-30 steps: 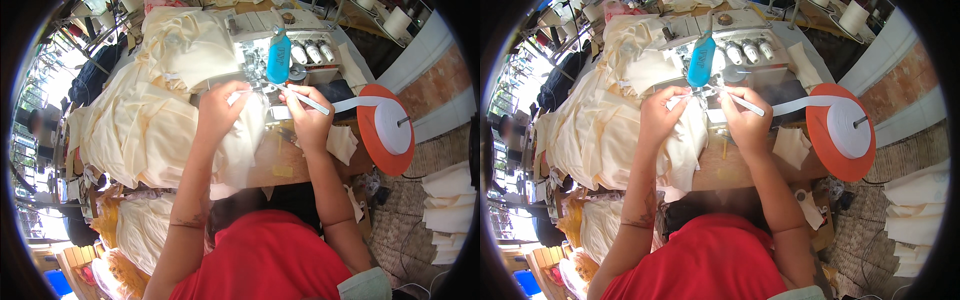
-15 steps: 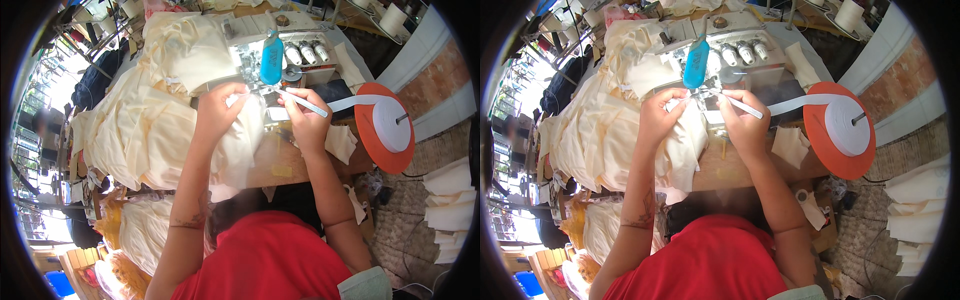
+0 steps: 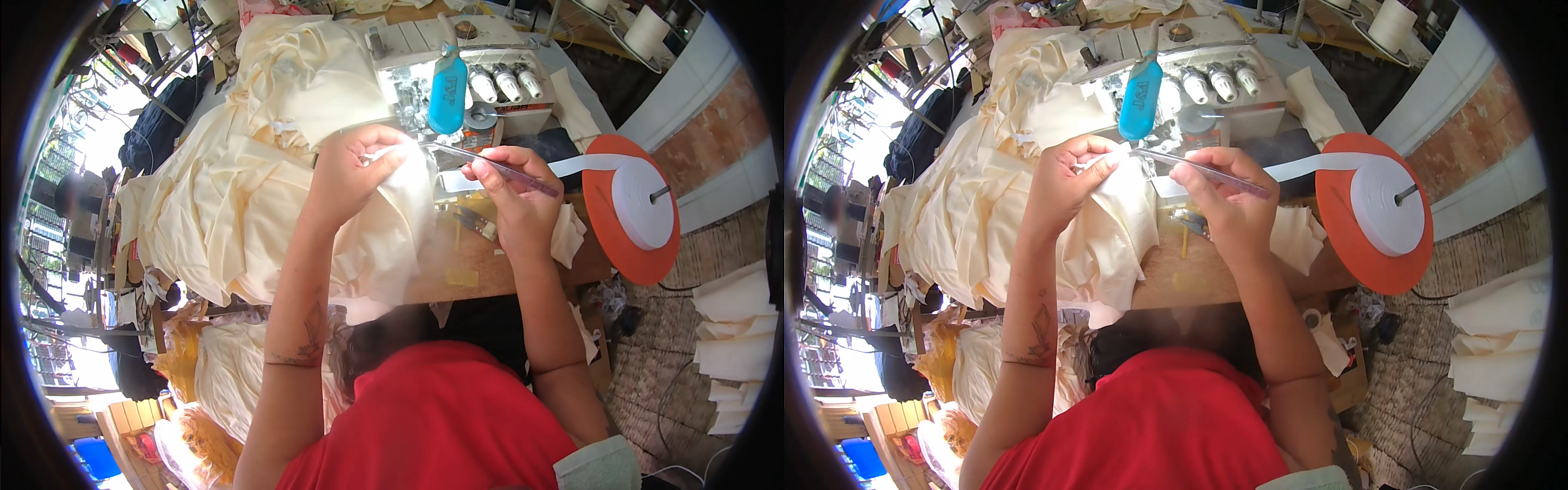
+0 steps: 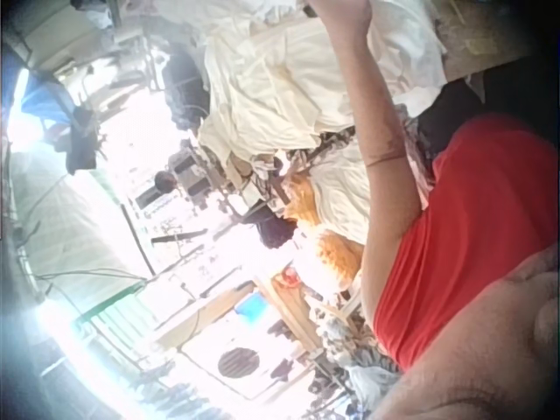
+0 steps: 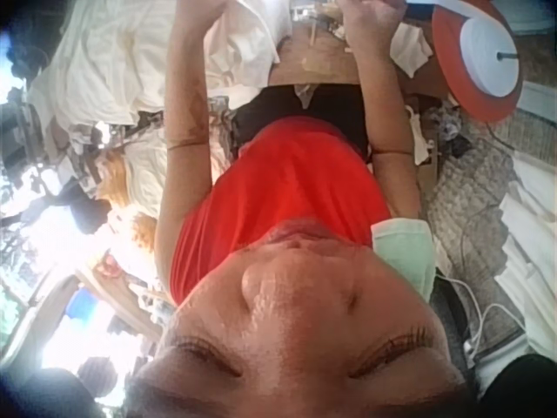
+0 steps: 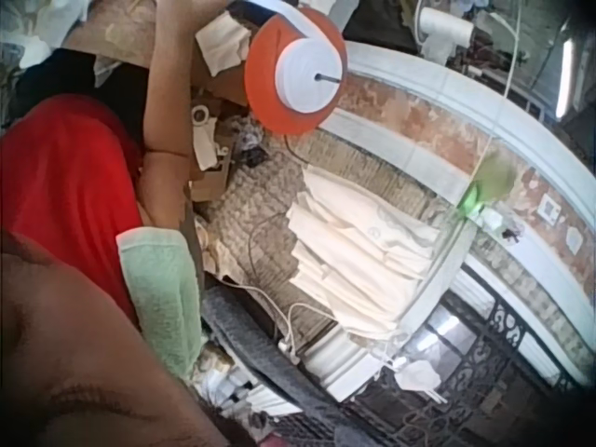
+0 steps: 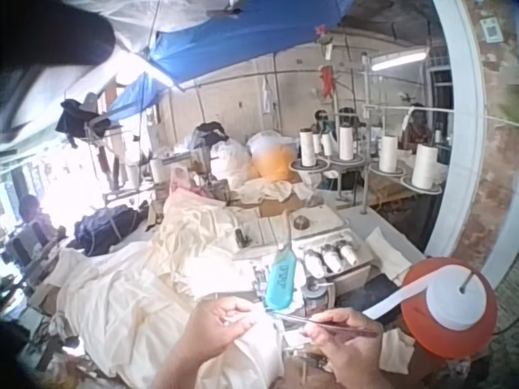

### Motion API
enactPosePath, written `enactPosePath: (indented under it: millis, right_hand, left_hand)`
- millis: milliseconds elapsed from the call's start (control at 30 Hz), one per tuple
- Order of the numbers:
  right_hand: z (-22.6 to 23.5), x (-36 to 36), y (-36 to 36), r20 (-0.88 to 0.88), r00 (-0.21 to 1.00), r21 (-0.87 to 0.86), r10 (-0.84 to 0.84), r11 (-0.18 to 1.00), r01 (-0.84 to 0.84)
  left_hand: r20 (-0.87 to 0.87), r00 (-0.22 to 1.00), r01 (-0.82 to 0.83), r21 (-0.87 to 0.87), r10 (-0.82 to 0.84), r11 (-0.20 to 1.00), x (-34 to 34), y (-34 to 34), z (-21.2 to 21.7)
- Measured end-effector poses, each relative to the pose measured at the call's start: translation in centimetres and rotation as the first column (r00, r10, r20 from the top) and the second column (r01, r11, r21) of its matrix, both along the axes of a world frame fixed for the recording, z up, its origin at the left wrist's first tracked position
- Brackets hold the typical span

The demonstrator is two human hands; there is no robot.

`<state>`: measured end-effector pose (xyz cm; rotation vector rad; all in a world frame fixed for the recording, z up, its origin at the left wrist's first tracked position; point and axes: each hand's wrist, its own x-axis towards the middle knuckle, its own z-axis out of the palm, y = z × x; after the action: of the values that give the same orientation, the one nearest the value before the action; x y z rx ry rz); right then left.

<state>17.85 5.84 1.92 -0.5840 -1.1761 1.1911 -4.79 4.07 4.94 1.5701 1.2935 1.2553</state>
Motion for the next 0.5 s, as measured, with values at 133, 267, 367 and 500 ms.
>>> enactPosePath:
  millis: [133,267,367,500]
  right_hand:
    - [-0.26,0.01,0.25,0.0,1.0,0.011,0.005,1.0,-0.005]
    - [-0.46,0.07,0.3,0.0,1.0,0.021,0.017,1.0,-0.017]
    - [-0.58,0.05,0.25,-0.009,1.0,0.025,0.022,0.999,-0.022]
    - [-0.98,-0.13,0.43,0.055,0.998,0.104,-0.04,0.994,0.034]
  left_hand:
    - [0.025,0.999,0.03,-0.02,-0.03,0.999,0.25,-0.06,0.23]
    - [0.05,0.998,0.028,-0.043,-0.026,0.999,0.5,-0.41,0.43]
    - [0.057,0.998,0.035,-0.059,-0.031,0.998,0.62,-0.44,0.51]
    - [-0.002,1.0,0.013,-0.04,-0.013,0.999,0.29,0.08,-0.28]
